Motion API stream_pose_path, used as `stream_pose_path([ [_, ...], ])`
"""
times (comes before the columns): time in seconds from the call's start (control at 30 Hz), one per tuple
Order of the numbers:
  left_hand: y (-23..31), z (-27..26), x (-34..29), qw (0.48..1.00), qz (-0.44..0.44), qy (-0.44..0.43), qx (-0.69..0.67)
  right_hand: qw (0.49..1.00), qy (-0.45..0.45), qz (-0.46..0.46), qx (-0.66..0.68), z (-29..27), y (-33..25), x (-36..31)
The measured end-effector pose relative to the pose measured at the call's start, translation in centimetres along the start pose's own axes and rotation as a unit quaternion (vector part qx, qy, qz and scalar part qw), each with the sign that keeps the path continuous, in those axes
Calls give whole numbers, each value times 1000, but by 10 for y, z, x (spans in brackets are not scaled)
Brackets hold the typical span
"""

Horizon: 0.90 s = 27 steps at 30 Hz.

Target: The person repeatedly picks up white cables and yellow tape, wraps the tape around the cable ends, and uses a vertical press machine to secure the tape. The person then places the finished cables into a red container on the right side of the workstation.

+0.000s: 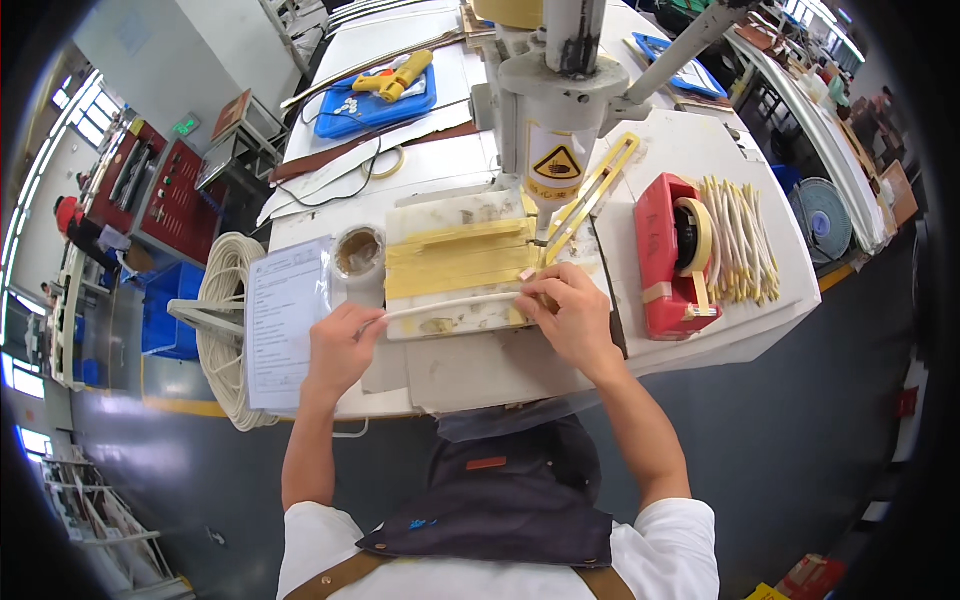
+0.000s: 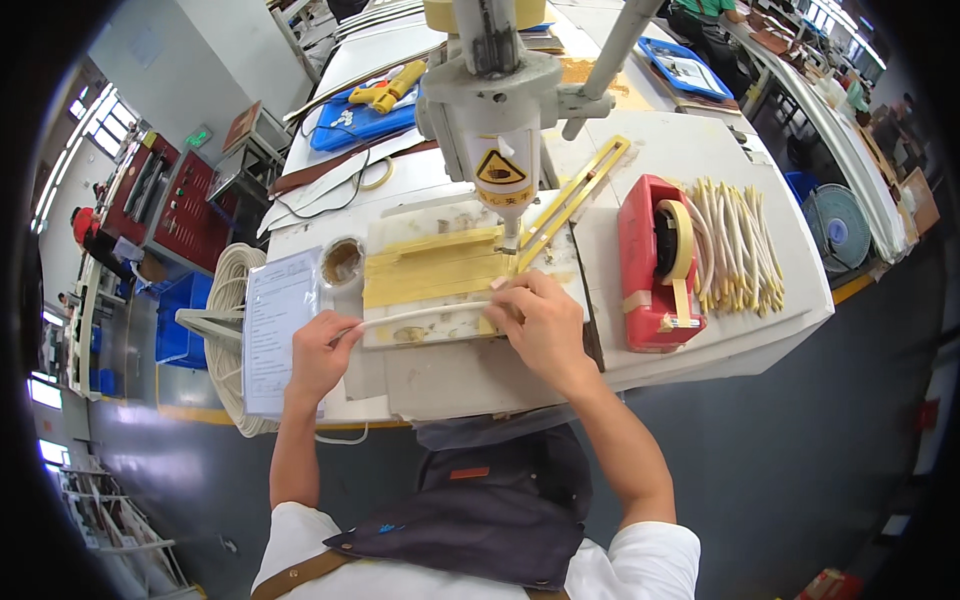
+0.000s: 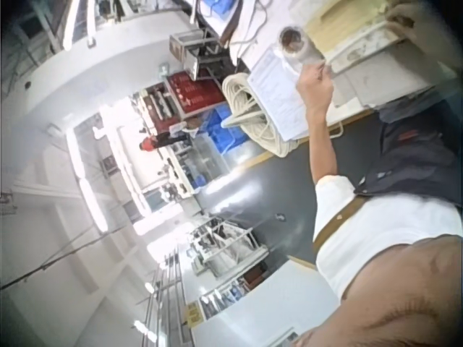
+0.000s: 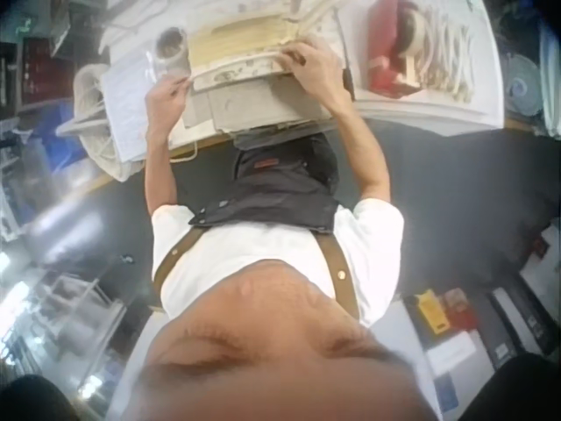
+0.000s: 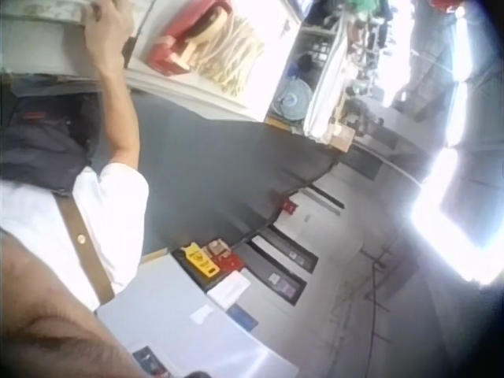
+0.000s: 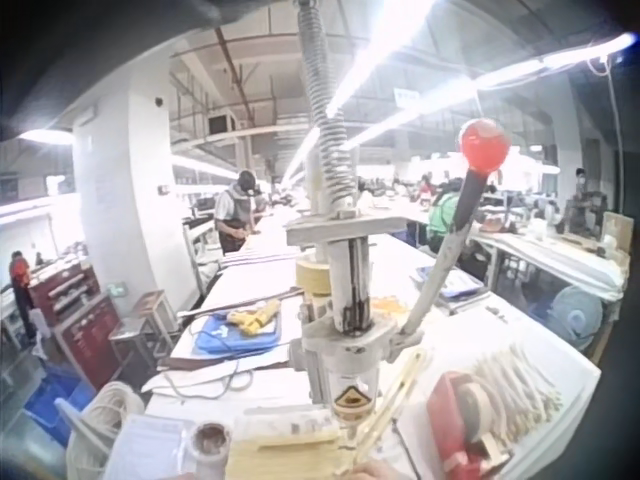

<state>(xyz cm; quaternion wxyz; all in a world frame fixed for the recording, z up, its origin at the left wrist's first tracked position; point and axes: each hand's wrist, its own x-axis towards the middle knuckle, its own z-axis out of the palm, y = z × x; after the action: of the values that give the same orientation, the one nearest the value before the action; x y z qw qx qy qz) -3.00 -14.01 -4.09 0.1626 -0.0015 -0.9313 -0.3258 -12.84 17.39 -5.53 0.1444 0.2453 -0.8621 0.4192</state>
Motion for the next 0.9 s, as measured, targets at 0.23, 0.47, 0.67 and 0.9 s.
stream_pose_path([
  [0.23,-2,-6,4,994,92,-5,67,1000,-5,23,9,2,-3,-3],
  [0.47,-4,-3,7,997,43,-22,67,998,43,-52,8,-35,-26,-12],
  [0.67,-13,-7,-12,988,-11,3,-155,965,203,113,-121,-174,-20,-15],
  [0.9,78,23,-40,870,-105,-168,-451,895,-74,435,67,-208,3,-1],
])
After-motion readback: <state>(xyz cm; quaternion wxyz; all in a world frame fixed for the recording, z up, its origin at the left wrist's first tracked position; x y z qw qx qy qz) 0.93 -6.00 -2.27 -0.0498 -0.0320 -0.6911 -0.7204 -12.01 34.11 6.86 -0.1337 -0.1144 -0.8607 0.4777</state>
